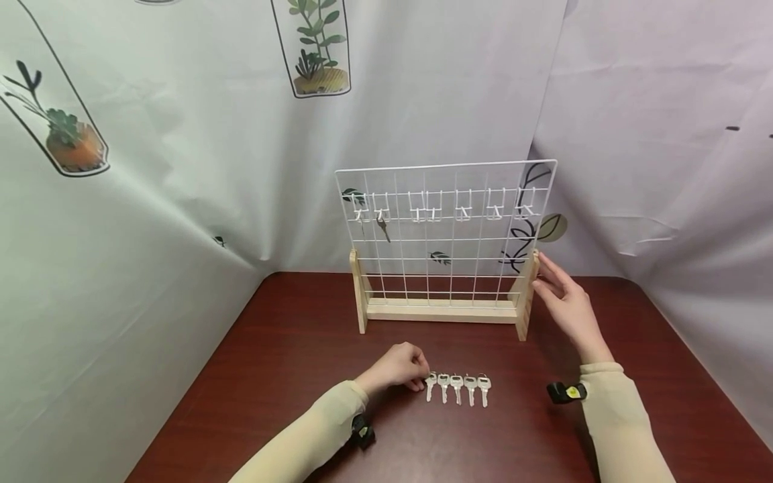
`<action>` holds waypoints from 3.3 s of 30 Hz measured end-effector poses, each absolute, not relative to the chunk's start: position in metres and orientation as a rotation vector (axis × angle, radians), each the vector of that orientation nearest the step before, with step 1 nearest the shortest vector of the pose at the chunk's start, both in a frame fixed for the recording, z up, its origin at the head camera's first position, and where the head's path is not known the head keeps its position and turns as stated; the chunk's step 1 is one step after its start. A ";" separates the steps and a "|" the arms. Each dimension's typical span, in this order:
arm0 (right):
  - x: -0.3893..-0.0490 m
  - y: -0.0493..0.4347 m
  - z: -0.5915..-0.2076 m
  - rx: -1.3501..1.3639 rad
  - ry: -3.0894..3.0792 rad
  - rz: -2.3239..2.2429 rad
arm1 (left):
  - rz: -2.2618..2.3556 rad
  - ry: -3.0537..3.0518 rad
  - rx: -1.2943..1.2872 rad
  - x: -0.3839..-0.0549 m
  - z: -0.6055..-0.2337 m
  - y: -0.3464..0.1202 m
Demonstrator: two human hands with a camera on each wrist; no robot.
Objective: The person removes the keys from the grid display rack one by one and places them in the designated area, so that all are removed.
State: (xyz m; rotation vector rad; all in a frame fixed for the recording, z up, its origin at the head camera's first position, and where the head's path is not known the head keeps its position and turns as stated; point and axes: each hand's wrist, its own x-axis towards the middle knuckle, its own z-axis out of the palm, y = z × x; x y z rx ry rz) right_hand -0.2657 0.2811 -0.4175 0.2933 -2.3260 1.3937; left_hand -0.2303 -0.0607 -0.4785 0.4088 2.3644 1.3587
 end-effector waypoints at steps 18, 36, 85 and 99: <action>-0.265 0.282 -0.414 0.315 -2.329 1.423 | 1.348 2.388 0.411 -0.230 -0.480 -0.061; -0.267 0.286 -0.416 0.316 -2.350 1.446 | 1.366 2.346 0.420 -0.229 -0.476 -0.062; -0.294 0.272 -0.376 0.188 -2.403 1.139 | 1.766 2.709 0.595 -0.286 -0.324 -0.149; -0.295 0.279 -0.379 0.192 -2.433 1.127 | 1.982 2.642 0.572 -0.293 -0.304 -0.125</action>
